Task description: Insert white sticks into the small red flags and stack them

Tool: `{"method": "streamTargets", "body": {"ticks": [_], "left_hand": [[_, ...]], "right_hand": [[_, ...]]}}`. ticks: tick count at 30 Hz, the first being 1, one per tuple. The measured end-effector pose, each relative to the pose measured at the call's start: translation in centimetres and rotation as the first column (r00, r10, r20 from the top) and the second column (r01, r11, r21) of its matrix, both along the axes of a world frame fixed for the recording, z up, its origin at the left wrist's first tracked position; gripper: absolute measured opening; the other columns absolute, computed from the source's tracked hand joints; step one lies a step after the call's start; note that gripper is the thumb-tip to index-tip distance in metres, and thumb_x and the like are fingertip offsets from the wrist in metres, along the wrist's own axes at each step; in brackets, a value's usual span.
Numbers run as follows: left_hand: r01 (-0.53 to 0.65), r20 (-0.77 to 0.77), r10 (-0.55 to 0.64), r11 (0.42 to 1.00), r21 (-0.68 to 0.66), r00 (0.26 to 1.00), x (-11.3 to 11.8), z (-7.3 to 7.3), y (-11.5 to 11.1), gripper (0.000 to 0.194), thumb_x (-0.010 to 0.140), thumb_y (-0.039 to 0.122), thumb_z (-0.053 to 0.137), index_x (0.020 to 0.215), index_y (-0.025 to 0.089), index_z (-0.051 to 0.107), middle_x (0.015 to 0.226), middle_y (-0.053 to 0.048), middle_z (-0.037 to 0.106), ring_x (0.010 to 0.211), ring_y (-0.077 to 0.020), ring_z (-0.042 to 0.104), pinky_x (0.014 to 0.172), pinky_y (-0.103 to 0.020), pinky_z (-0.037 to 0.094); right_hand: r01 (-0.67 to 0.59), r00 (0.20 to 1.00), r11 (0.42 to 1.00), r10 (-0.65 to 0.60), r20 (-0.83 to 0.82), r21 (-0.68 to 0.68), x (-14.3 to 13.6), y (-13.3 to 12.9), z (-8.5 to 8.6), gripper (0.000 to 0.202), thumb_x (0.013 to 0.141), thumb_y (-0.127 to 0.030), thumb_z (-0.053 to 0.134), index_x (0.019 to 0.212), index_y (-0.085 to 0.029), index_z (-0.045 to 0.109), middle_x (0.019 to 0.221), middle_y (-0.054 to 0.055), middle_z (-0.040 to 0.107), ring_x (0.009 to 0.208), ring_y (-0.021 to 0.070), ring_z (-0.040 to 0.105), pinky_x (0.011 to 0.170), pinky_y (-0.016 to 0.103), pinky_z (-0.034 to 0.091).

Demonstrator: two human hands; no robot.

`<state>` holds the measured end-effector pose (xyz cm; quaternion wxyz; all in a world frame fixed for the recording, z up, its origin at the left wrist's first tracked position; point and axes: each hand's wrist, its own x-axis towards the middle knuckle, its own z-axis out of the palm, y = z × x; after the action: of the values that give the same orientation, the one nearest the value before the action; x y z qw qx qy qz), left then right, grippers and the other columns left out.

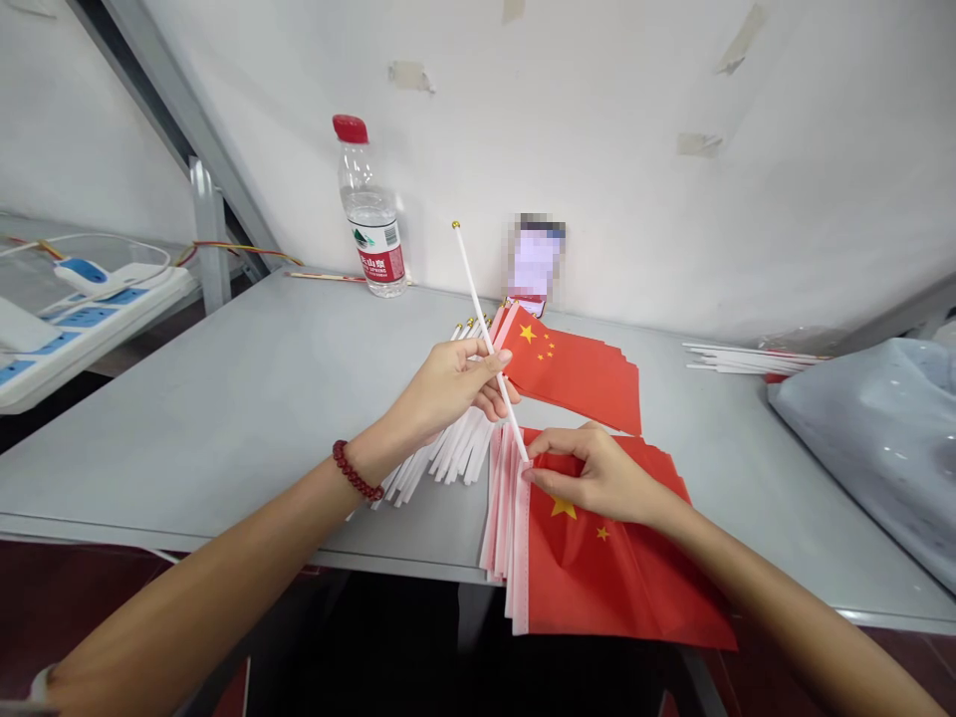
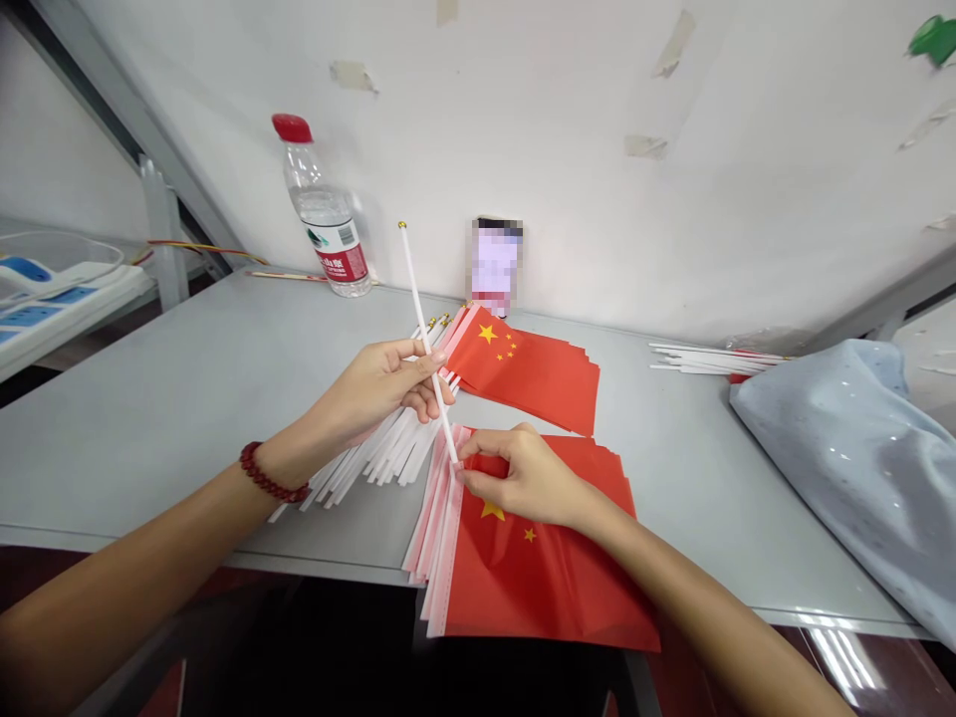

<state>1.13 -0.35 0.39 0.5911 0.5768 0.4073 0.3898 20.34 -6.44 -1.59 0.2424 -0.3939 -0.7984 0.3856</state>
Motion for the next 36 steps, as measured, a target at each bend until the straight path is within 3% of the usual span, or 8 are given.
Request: {"method": "streamTargets", "body": {"ticks": [15, 21, 27, 31, 36], "left_hand": [[-0.010, -0.080, 0.009, 1.000, -0.022, 0.997, 0.4, -0.4, 0.0, 0.026, 0.085, 0.037, 0.056, 0.075, 0.015, 0.046, 0.061, -0.004, 0.067, 0.043, -0.0101, 0.059, 0.043, -0.021, 0.048], [-0.040, -0.075, 0.039, 0.999, -0.002, 0.996, 0.5, -0.3, -0.3, 0.027, 0.085, 0.038, 0.056, 0.074, 0.016, 0.045, 0.061, -0.003, 0.066, 0.044, -0.0106, 0.059, 0.044, -0.022, 0.049], [0.047, -0.085, -0.041, 0.997, 0.062, 0.996, 0.2, 0.1, -0.5, 0.026, 0.083, 0.039, 0.058, 0.074, 0.016, 0.049, 0.063, -0.003, 0.066, 0.045, -0.0104, 0.058, 0.047, -0.023, 0.050], [0.075, -0.085, -0.066, 0.991, 0.111, 0.994, -0.1, 0.4, -0.5, 0.028, 0.083, 0.041, 0.058, 0.073, 0.015, 0.053, 0.068, -0.004, 0.067, 0.048, -0.0094, 0.059, 0.050, -0.022, 0.050], [0.149, -0.064, -0.144, 0.985, 0.088, 0.988, -0.5, 0.6, -0.2, 0.032, 0.083, 0.042, 0.057, 0.069, 0.013, 0.060, 0.071, -0.006, 0.068, 0.053, -0.0104, 0.061, 0.055, -0.024, 0.052]], "right_hand": [[-0.006, 1.000, 1.000, 0.006, 0.010, -0.031, -0.1, -0.1, -0.1, 0.009, 0.082, -0.015, 0.053, 0.082, -0.016, 0.062, 0.067, -0.002, 0.059, 0.052, 0.0064, 0.042, 0.051, 0.018, 0.037], [0.012, 0.999, 0.998, -0.009, 0.048, -0.061, -0.1, -0.1, -0.1, 0.013, 0.086, -0.023, 0.052, 0.083, -0.016, 0.063, 0.065, -0.001, 0.058, 0.050, 0.0074, 0.042, 0.049, 0.020, 0.036], [-0.029, 0.999, 0.996, 0.032, 0.035, -0.081, -0.1, -0.2, -0.3, 0.015, 0.088, -0.024, 0.052, 0.083, -0.016, 0.064, 0.066, 0.000, 0.058, 0.052, 0.0078, 0.041, 0.049, 0.020, 0.034], [-0.026, 1.000, 0.991, 0.028, 0.007, -0.133, -0.1, -0.1, -0.3, 0.020, 0.089, -0.028, 0.051, 0.080, -0.016, 0.063, 0.060, -0.002, 0.050, 0.051, 0.0080, 0.037, 0.049, 0.020, 0.033], [-0.008, 0.997, 0.984, -0.005, -0.073, -0.176, -0.1, 0.0, 0.0, 0.020, 0.088, -0.025, 0.052, 0.072, -0.015, 0.058, 0.061, -0.003, 0.048, 0.054, 0.0080, 0.037, 0.051, 0.021, 0.032]]}}
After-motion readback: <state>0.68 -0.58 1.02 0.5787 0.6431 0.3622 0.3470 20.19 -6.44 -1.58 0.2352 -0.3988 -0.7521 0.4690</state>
